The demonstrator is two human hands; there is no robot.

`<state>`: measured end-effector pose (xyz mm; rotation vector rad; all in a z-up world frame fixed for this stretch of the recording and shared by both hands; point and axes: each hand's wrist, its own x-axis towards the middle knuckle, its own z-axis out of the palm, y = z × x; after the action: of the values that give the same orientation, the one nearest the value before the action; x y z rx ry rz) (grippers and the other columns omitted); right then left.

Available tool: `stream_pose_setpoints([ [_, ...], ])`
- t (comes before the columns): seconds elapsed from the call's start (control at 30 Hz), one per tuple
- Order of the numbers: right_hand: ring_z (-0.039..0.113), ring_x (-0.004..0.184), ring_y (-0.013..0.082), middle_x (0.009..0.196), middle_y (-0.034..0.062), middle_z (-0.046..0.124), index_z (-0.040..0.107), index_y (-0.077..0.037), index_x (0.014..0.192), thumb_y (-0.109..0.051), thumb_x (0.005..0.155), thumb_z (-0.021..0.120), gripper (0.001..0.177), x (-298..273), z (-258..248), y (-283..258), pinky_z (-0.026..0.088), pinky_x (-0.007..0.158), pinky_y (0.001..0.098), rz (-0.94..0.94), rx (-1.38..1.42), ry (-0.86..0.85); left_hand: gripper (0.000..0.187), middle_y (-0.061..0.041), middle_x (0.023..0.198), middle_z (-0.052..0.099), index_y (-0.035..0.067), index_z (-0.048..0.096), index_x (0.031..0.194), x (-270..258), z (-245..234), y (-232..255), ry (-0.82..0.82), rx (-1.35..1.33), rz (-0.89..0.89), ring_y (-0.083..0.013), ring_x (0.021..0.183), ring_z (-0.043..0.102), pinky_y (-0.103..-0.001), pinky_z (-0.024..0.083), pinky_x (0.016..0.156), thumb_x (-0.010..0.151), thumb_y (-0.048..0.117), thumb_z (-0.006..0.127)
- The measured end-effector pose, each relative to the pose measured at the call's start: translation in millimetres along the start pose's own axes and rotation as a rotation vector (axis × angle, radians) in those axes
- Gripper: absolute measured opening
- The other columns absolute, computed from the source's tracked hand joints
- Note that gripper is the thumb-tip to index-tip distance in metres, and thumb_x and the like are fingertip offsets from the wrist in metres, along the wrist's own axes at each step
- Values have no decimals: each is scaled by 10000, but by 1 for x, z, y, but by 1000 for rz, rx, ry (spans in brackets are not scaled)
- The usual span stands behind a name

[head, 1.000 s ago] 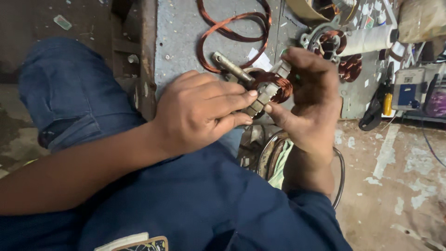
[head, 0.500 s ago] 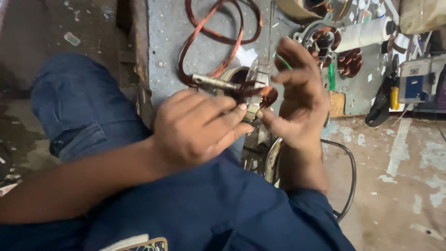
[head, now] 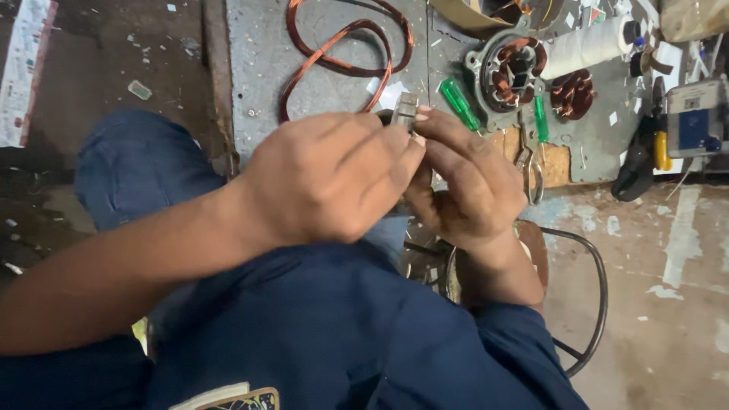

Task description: The person winds copper wire around a motor armature, inserting white insulating material between layers. They repeatedly wrap the wire, adjust the armature, and place insulation to separate the windings.

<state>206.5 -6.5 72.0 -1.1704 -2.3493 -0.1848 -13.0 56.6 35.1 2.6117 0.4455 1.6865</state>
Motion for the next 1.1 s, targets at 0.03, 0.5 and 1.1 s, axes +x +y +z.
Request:
stream_pose_setpoints([
  [0.03,766,1137,354,1194,196,719,657,57,1065,44,938,820,207,2,-1,-2,645,900,336,-6,8,-5,184,-113,983,687,-41,732,1011,1,0,-1,-21,19,43,-233,891,677,-308,560,744,890,95,707],
  [0.5,538,1400,323,1634,188,389,411,-72,1504,-148,635,877,990,-10,19,3,582,946,385,705,712,-285,138,-90,954,687,10,721,970,6,1,-14,-89,-62,-91,-241,868,683,-358,566,709,884,115,744],
  [1.1,532,1421,397,1371,241,638,634,26,913,-128,876,820,244,-13,10,9,427,1239,538,89,507,-59,214,-150,1043,669,-52,713,1106,-47,17,25,80,-139,-141,-306,980,706,-392,615,850,946,72,784],
])
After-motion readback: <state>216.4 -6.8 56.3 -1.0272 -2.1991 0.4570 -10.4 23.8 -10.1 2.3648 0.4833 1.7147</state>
